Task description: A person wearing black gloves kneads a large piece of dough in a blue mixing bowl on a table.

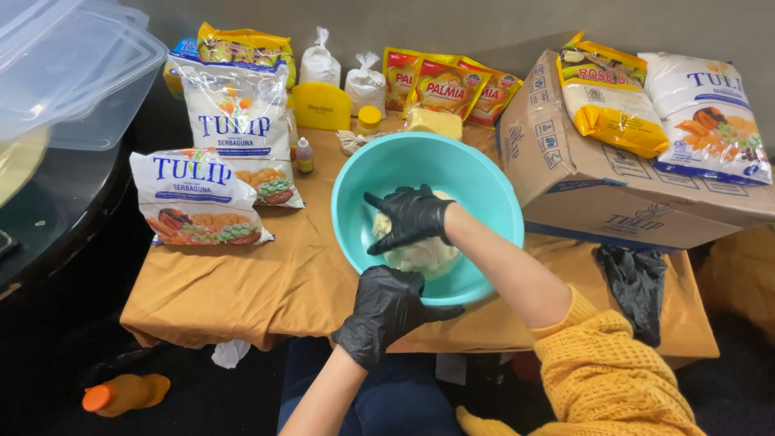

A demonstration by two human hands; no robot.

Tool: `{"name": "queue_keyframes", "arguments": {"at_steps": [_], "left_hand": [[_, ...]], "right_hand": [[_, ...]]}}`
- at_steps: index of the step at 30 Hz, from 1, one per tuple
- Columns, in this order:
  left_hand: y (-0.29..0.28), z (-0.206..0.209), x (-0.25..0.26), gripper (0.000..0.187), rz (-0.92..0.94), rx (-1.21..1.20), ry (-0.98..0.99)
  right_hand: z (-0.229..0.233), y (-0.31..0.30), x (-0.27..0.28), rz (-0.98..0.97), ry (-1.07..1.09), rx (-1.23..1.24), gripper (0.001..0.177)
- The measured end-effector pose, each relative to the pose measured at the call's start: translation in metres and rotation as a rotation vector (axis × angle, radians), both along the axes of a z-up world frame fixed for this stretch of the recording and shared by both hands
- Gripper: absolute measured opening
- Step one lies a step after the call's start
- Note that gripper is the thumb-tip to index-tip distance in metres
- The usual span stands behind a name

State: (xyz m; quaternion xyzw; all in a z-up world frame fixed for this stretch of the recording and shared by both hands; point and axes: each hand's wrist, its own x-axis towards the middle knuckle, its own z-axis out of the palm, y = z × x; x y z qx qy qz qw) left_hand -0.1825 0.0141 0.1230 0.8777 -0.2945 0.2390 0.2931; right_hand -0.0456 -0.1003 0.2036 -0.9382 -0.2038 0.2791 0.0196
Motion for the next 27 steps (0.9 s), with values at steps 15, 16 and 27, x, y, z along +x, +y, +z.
{"name": "queue_keyframes", "arguments": {"at_steps": [15,16,27], "left_hand": [[-0.004,-0.003,-0.003,0.073,0.037,-0.052,0.057],[-0.004,-0.003,-0.003,0.073,0.036,-0.047,0.062],[0.0,-0.005,-0.004,0.073,0.018,-0.011,0.094]], "right_hand": [[-0.026,-0.063,-0.055,-0.304,-0.859,0.691,0.053],[-0.021,-0.062,-0.055,-0.427,-0.897,0.805,0.05],[-0.041,-0.07,-0.066,-0.252,-0.974,0.594,0.023]]}}
